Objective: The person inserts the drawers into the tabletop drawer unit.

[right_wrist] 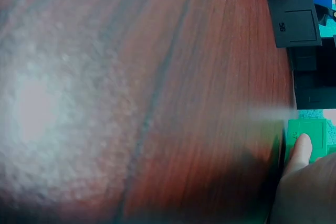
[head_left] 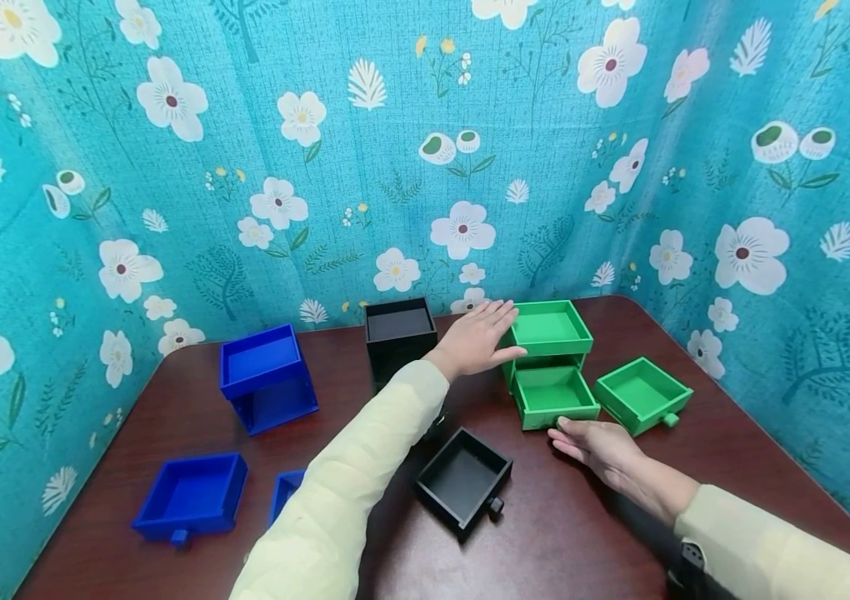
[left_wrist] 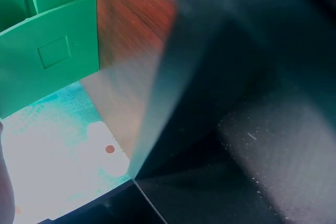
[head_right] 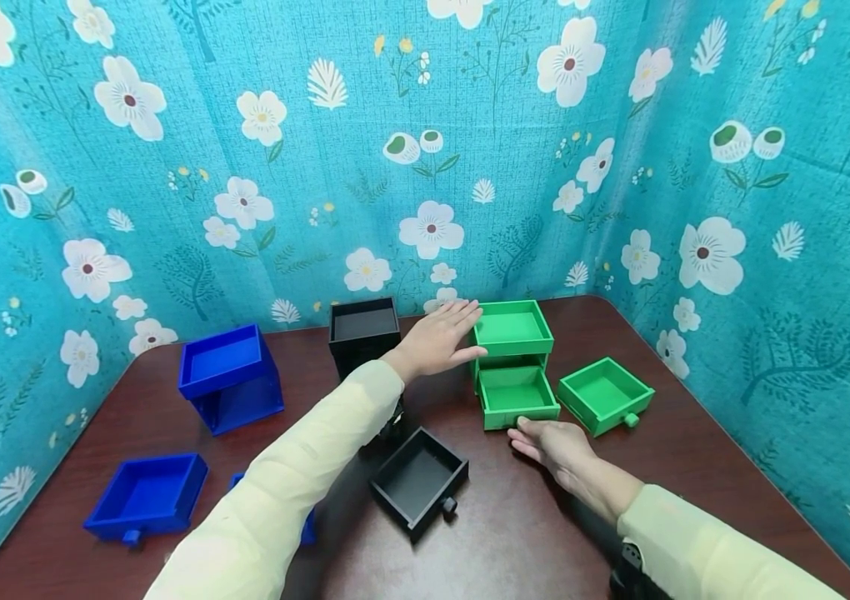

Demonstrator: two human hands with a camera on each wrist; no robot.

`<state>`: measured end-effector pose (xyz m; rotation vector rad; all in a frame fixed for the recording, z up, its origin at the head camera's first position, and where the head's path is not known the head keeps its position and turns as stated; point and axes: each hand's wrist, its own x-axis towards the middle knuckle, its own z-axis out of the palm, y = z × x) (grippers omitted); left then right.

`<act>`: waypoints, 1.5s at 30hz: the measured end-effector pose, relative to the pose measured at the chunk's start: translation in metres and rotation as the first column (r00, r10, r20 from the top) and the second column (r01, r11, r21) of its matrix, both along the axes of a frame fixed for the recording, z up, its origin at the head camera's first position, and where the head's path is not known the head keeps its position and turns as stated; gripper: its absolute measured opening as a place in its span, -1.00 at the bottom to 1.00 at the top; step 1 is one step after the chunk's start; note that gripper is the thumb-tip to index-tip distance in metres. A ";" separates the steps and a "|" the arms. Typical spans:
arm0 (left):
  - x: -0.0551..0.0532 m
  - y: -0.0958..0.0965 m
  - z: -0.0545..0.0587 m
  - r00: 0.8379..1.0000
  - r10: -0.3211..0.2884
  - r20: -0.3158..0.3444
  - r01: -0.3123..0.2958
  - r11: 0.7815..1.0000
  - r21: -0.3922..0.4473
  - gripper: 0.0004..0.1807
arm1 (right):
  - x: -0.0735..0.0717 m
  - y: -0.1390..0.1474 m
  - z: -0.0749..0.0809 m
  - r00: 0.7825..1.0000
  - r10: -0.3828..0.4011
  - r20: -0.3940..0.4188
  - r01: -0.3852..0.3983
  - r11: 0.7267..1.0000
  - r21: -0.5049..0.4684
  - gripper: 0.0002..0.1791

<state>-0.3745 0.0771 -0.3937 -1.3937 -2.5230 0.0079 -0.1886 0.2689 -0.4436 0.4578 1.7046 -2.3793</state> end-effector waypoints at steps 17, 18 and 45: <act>0.000 0.000 -0.001 1.000 0.005 0.011 -0.005 1.000 0.008 -0.14 | -0.014 -0.005 -0.008 0.999 -0.029 -0.022 0.030 0.999 0.034 -0.55; 0.000 0.000 -0.001 1.000 0.004 0.013 -0.004 1.000 0.011 -0.14 | -0.014 -0.006 -0.009 0.999 -0.034 -0.027 0.035 0.999 0.035 -0.58; 0.002 -0.001 -0.001 1.000 0.004 0.019 -0.005 0.999 0.034 -0.14 | -0.022 -0.016 -0.014 0.975 -0.209 -0.074 0.212 0.977 0.036 -0.85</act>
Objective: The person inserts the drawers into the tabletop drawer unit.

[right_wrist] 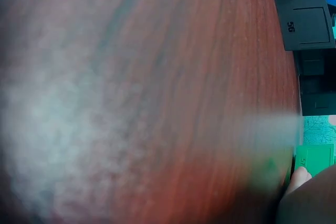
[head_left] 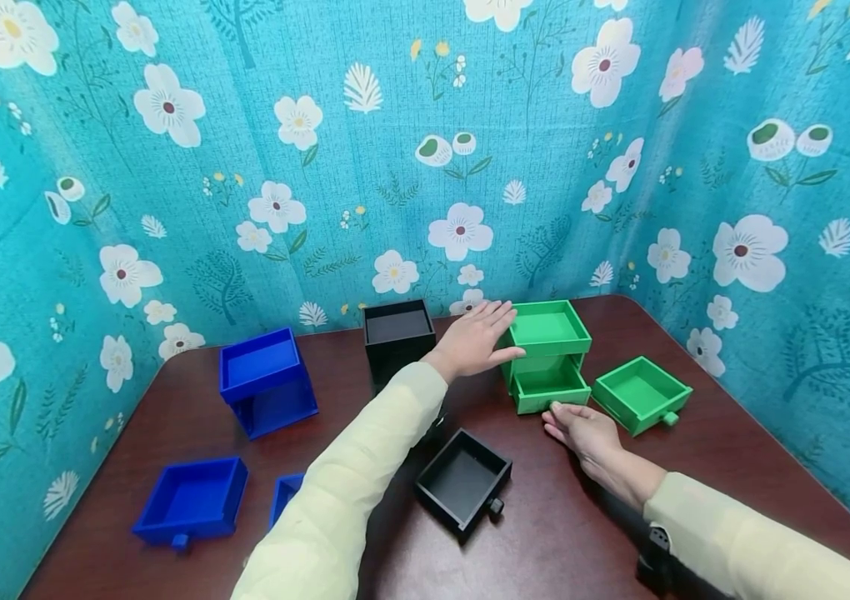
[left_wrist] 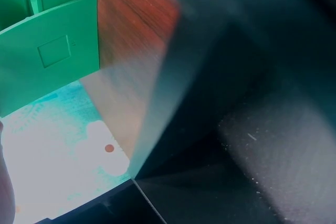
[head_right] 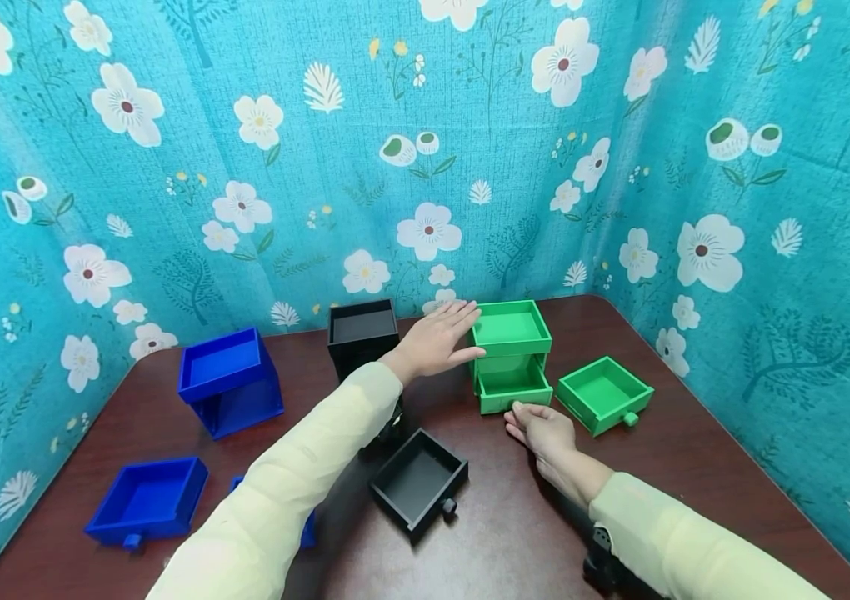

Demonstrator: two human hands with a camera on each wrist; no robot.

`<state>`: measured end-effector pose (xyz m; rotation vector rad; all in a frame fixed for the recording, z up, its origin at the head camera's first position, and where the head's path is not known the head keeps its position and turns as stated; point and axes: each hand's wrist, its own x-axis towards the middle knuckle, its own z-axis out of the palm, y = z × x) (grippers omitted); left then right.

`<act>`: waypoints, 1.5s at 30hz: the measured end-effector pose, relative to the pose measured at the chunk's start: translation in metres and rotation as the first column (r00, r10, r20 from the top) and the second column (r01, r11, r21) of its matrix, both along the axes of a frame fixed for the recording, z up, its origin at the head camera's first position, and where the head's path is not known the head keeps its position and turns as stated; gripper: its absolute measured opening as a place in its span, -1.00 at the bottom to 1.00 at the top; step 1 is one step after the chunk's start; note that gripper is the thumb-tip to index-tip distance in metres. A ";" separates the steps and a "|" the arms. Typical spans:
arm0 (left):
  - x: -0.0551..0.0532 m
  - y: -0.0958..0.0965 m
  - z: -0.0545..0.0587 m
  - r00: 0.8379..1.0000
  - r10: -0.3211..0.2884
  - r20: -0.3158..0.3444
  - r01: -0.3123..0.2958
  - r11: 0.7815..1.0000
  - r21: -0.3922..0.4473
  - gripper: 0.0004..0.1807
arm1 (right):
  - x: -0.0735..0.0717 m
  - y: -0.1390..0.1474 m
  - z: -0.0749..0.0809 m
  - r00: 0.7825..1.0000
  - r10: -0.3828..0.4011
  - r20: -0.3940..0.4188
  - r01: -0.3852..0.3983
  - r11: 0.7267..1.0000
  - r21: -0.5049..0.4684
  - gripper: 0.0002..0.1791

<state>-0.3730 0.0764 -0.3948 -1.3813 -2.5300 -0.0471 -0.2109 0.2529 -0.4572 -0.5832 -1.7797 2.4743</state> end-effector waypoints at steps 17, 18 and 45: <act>0.000 0.000 0.000 1.000 0.012 0.003 -0.012 1.000 -0.012 -0.14 | -0.011 -0.004 0.000 0.999 -0.049 -0.001 0.049 0.998 0.032 -0.79; 0.000 0.000 -0.001 1.000 0.012 0.002 -0.012 1.000 -0.009 -0.14 | -0.012 -0.005 0.000 0.999 -0.051 0.001 0.051 0.998 0.035 -0.79; -0.002 0.001 -0.003 1.000 0.007 -0.010 -0.007 1.000 0.014 -0.14 | -0.034 -0.003 0.002 1.000 -0.026 0.016 0.025 0.998 0.063 -0.72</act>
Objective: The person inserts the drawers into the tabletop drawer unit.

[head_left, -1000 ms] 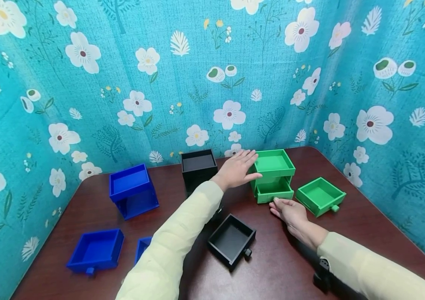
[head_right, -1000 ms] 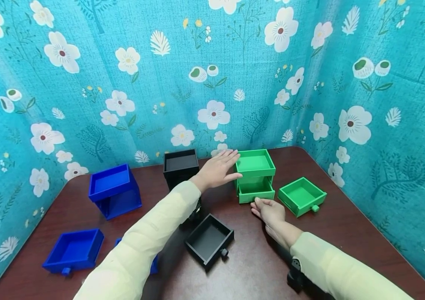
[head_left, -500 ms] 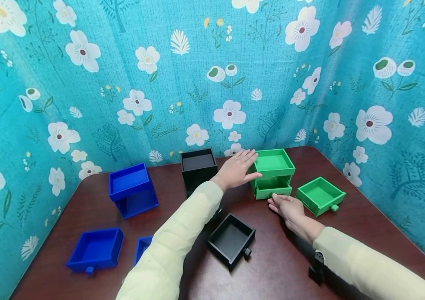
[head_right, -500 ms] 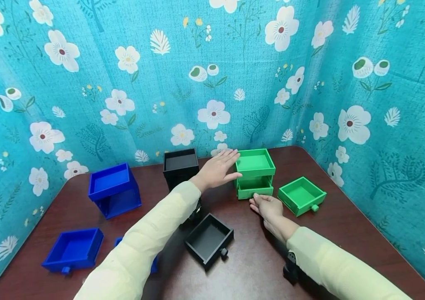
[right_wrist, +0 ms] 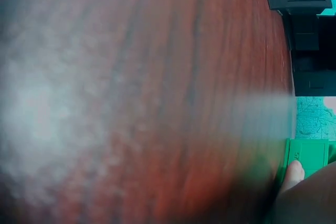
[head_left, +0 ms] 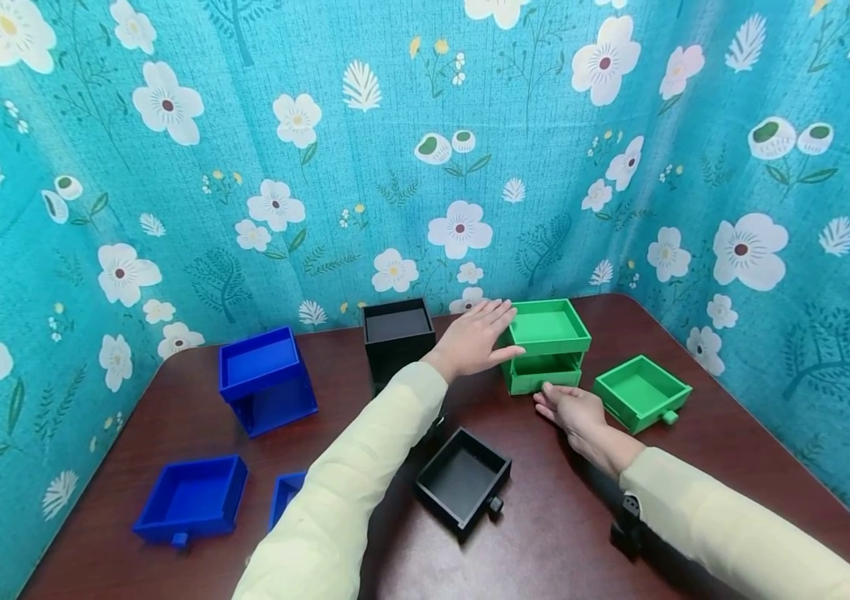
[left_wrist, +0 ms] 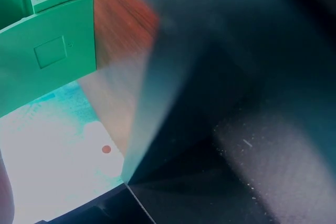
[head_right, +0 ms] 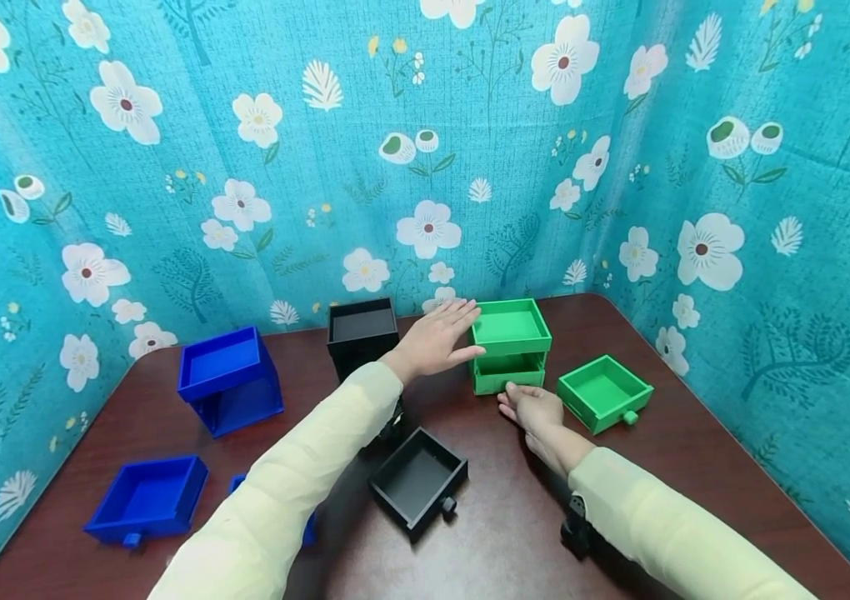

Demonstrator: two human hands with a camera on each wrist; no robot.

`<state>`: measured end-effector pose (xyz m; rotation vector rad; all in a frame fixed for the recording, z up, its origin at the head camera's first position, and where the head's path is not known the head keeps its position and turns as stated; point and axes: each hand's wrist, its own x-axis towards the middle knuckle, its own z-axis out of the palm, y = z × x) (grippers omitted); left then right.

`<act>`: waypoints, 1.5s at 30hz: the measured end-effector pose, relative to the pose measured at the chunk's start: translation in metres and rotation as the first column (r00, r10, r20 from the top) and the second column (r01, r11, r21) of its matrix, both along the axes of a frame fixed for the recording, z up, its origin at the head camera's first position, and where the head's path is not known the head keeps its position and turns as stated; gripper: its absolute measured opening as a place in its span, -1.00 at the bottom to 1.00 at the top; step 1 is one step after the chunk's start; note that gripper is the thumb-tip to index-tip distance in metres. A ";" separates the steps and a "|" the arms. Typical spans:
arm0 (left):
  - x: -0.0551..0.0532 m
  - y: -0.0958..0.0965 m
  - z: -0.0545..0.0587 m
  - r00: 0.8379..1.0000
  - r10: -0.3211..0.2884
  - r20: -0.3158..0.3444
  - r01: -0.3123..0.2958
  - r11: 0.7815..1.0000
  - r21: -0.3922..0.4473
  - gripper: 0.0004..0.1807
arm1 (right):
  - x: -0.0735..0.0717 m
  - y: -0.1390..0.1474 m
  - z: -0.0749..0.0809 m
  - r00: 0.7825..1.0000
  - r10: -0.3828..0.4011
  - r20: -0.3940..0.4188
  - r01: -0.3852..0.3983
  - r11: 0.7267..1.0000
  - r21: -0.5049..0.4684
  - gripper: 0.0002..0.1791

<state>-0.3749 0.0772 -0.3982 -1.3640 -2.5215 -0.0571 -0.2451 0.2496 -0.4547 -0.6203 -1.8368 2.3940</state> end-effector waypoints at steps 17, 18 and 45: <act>0.001 -0.001 0.001 1.000 -0.008 -0.010 0.008 1.000 0.005 -0.15 | -0.001 0.005 -0.001 1.000 0.003 -0.001 -0.003 1.000 0.002 -0.65; 0.001 -0.001 0.001 1.000 -0.004 -0.013 0.004 1.000 0.006 -0.15 | -0.001 0.005 0.000 1.000 0.010 -0.005 -0.010 1.000 0.004 -0.64; 0.003 0.001 0.004 1.000 0.002 -0.003 -0.002 1.000 -0.028 -0.15 | 0.074 0.036 0.014 0.986 0.167 0.016 -0.167 0.981 0.098 -0.36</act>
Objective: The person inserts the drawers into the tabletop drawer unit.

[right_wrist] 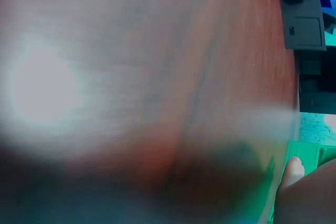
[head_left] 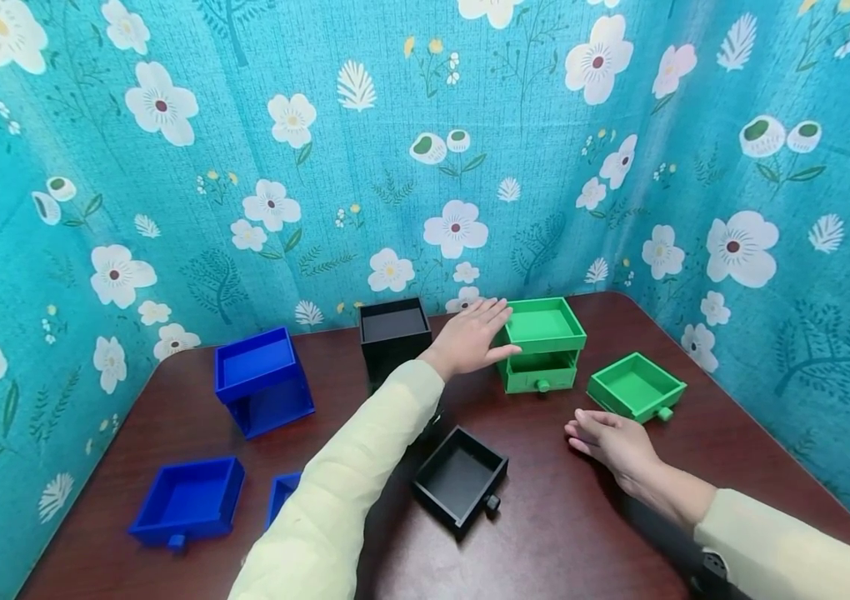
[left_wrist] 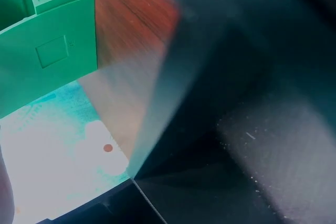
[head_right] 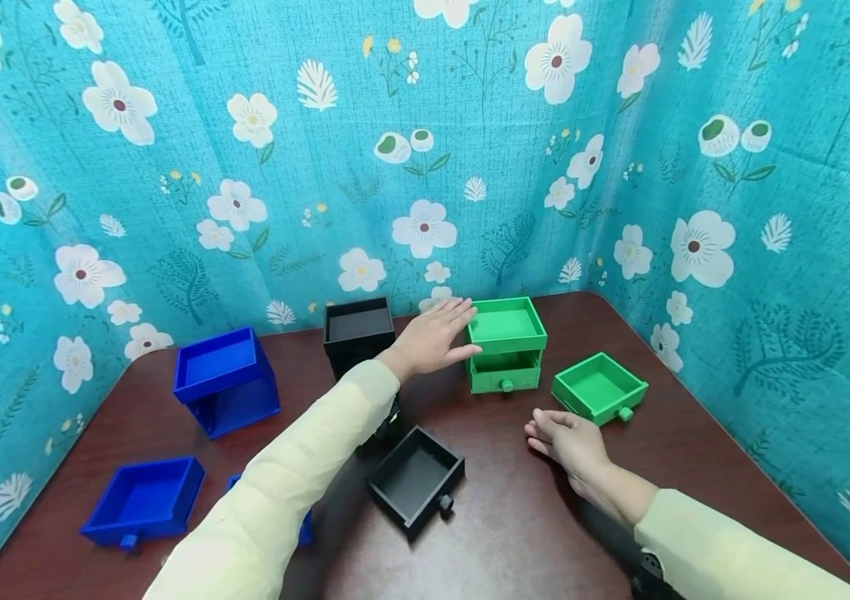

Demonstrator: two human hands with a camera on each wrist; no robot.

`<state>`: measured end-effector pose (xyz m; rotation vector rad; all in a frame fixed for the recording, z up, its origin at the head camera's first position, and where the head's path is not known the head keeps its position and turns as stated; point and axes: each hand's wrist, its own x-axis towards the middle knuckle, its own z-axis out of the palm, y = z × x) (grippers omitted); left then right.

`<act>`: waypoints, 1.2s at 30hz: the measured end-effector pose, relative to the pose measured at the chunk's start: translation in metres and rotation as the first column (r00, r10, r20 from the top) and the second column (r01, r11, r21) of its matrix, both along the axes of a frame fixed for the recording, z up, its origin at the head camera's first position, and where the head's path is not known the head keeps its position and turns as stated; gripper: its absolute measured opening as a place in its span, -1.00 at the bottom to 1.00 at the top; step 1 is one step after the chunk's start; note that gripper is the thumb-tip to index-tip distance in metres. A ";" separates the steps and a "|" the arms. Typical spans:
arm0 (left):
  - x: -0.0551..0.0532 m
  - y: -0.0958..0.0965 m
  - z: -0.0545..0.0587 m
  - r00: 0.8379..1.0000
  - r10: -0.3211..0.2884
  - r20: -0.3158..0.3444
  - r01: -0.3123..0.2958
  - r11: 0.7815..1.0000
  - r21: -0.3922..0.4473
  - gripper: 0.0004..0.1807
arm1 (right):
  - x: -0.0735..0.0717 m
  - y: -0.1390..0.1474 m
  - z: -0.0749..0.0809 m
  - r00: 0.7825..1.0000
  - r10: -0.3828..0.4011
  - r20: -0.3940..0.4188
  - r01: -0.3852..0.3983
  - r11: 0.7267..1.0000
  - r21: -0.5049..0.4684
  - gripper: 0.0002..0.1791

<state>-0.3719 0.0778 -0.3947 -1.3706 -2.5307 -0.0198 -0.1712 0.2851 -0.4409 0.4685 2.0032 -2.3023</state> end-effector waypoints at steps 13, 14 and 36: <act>0.001 -0.004 0.006 1.000 0.014 0.001 -0.014 1.000 -0.021 -0.16 | 0.034 0.039 -0.002 0.998 -0.044 0.035 0.043 0.999 0.029 -0.36; 0.001 -0.004 0.006 1.000 0.014 -0.001 -0.014 1.000 -0.019 -0.16 | 0.035 0.043 -0.002 0.998 -0.050 0.038 0.049 0.998 0.036 -0.35; 0.001 0.000 0.001 1.000 0.019 -0.012 -0.019 0.999 -0.033 -0.16 | 0.031 0.102 -0.013 0.983 -0.179 0.047 0.182 0.981 -0.067 -0.90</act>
